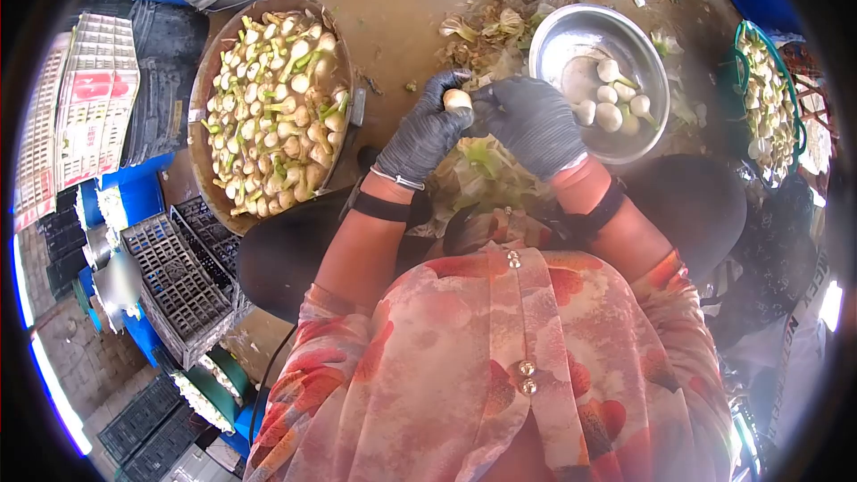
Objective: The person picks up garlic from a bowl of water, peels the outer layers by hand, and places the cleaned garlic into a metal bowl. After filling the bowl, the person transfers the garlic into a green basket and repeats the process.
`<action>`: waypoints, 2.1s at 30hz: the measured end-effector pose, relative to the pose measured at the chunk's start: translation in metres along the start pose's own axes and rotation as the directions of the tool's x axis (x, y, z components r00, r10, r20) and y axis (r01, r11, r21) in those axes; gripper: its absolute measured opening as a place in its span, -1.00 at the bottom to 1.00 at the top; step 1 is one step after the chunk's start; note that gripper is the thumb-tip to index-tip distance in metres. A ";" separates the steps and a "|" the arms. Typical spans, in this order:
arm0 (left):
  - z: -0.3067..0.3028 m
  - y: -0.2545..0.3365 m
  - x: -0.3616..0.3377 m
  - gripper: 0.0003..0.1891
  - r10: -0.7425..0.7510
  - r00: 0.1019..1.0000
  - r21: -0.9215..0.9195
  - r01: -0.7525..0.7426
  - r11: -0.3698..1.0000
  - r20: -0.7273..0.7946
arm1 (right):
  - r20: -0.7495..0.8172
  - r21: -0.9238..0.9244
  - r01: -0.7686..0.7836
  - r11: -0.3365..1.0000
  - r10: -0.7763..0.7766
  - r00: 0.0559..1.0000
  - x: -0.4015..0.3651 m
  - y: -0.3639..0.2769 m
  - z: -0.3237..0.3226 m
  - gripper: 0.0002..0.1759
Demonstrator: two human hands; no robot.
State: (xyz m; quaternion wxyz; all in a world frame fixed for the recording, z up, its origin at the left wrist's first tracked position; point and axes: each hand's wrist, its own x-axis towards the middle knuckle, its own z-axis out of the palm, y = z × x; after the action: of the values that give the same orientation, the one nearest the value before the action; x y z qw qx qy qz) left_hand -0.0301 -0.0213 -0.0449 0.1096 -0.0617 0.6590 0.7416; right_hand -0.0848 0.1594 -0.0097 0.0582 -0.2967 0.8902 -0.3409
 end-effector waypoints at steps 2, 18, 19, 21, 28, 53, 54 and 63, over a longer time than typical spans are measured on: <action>0.009 0.006 -0.004 -0.45 0.040 0.999 0.035 -0.041 0.999 0.011 | 0.043 0.012 -0.111 0.994 0.111 0.993 0.001 -0.001 0.000 -0.75; 0.053 0.042 -0.013 -0.46 0.063 0.990 0.230 -0.091 0.969 0.125 | 0.052 0.191 -0.252 0.949 0.246 0.968 -0.033 0.002 -0.047 -0.71; 0.057 0.047 -0.017 -0.46 0.071 0.990 0.240 -0.099 0.966 0.122 | 0.049 0.244 -0.251 0.937 0.247 0.968 -0.035 0.004 -0.047 -0.69; 0.062 0.054 -0.022 -0.44 0.194 0.972 0.380 -0.230 0.896 0.132 | 0.041 0.347 -0.241 0.906 0.242 0.969 -0.038 0.008 -0.047 -0.66; 0.081 0.084 -0.035 -0.44 0.465 0.858 0.687 -0.474 0.551 0.218 | 0.200 0.575 -0.355 0.737 0.294 0.935 -0.046 -0.008 -0.071 -0.67; -0.012 -0.036 0.014 -0.62 0.022 0.963 -0.524 -0.165 0.835 -0.269 | 0.333 0.223 0.288 0.931 -0.351 0.875 -0.019 0.034 0.051 -0.59; -0.017 -0.034 0.015 -0.63 0.097 0.969 -0.458 -0.196 0.867 -0.229 | 0.594 0.178 0.165 0.970 -0.240 0.768 -0.016 0.017 0.038 -0.57; -0.024 -0.058 0.137 -0.82 -0.032 0.928 -0.391 -0.124 0.912 -0.371 | 0.556 -0.029 -0.256 0.966 0.229 0.799 -0.002 0.006 0.030 -0.53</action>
State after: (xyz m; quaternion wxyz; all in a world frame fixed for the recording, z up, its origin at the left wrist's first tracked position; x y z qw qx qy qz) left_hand -0.1496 -0.0274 -0.1363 -0.0492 -0.2057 0.4997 0.8400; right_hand -0.0767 0.1471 -0.0364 0.3641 -0.2650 0.8569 -0.2507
